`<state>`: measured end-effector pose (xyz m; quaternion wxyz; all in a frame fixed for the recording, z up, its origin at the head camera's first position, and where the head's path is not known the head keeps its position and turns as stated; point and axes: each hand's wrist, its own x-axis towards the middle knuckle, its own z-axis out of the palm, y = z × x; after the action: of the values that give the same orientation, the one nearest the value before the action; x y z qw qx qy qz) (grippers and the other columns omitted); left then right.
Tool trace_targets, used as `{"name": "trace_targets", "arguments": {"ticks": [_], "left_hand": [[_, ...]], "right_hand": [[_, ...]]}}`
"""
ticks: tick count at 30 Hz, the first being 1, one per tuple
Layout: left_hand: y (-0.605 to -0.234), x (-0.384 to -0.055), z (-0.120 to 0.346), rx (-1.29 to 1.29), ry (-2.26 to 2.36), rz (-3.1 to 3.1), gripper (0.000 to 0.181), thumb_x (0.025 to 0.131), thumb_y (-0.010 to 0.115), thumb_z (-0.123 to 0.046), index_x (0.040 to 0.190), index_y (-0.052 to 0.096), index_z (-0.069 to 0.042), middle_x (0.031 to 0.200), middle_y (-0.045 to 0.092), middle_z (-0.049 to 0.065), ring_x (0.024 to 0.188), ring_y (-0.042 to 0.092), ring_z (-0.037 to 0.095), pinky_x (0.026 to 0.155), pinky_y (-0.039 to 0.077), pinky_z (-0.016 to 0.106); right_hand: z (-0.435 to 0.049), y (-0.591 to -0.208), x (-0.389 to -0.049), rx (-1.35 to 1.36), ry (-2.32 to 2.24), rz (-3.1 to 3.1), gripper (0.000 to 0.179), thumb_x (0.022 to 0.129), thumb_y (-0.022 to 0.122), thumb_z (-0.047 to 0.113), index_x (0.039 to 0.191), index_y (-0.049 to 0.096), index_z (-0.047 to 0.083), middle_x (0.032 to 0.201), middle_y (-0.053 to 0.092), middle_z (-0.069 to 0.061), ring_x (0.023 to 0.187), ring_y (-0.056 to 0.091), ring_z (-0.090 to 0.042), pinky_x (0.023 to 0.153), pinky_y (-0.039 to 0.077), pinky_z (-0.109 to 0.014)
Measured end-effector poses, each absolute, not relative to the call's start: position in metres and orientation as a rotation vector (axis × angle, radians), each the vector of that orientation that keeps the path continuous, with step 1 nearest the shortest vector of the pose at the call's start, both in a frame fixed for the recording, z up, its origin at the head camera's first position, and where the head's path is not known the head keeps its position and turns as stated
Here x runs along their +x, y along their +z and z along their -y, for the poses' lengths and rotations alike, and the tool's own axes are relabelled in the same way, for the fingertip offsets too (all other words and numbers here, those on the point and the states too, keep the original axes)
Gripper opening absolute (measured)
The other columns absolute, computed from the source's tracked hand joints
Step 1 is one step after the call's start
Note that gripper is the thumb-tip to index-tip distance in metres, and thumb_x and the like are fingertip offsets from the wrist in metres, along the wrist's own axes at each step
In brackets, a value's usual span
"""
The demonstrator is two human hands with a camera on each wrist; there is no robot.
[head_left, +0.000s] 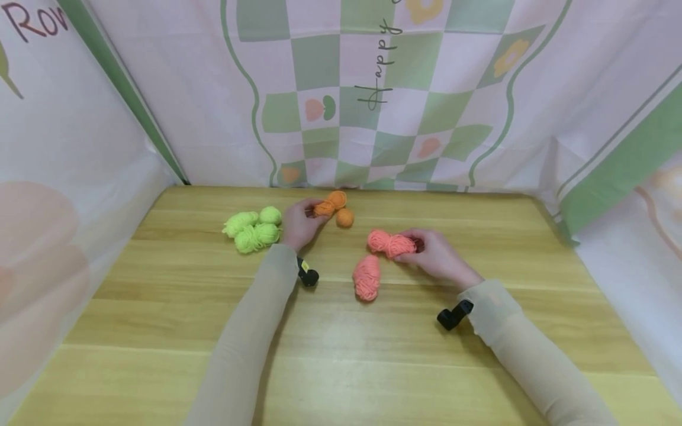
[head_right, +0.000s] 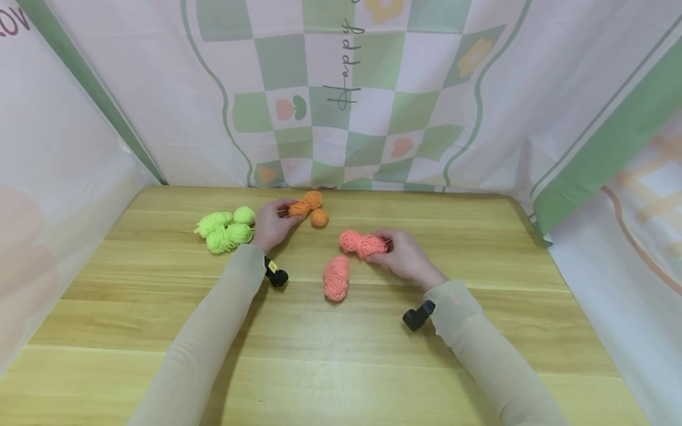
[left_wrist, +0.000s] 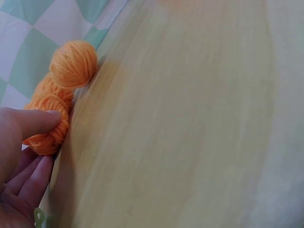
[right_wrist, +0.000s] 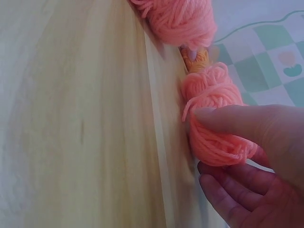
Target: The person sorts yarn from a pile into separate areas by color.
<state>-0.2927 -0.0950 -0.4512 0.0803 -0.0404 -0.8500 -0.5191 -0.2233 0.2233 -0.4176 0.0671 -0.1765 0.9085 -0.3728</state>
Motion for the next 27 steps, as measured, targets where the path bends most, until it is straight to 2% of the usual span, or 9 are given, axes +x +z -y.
{"name": "trace_targets", "arguments": {"ticks": [8, 27], "left_hand": [[-0.451, -0.293, 0.095, -0.137, -1.562, 2.522, 0.037, 0.087, 0.082, -0.009, 0.122, 0.072, -0.004, 0.120, 0.071, 0.013, 0.107, 0.068, 0.024, 0.093, 0.055, 0.029], [-0.449, -0.290, 0.095, -0.141, -1.540, 2.521, 0.035, 0.088, 0.082, -0.008, 0.121, 0.072, -0.002, 0.117, 0.071, 0.016, 0.106, 0.069, 0.026, 0.092, 0.056, 0.030]], "right_hand": [[-0.233, -0.418, -0.225, -0.470, -1.139, -2.769, 0.052, 0.088, 0.083, 0.024, 0.130, 0.064, 0.000, 0.118, 0.068, -0.015, 0.100, 0.064, -0.027, 0.089, 0.054, -0.044], [-0.264, -0.416, -0.223, -0.400, -1.142, -2.827, 0.052, 0.090, 0.082, 0.028, 0.130, 0.065, 0.000, 0.118, 0.069, -0.016, 0.098, 0.064, -0.027, 0.084, 0.053, -0.036]]}}
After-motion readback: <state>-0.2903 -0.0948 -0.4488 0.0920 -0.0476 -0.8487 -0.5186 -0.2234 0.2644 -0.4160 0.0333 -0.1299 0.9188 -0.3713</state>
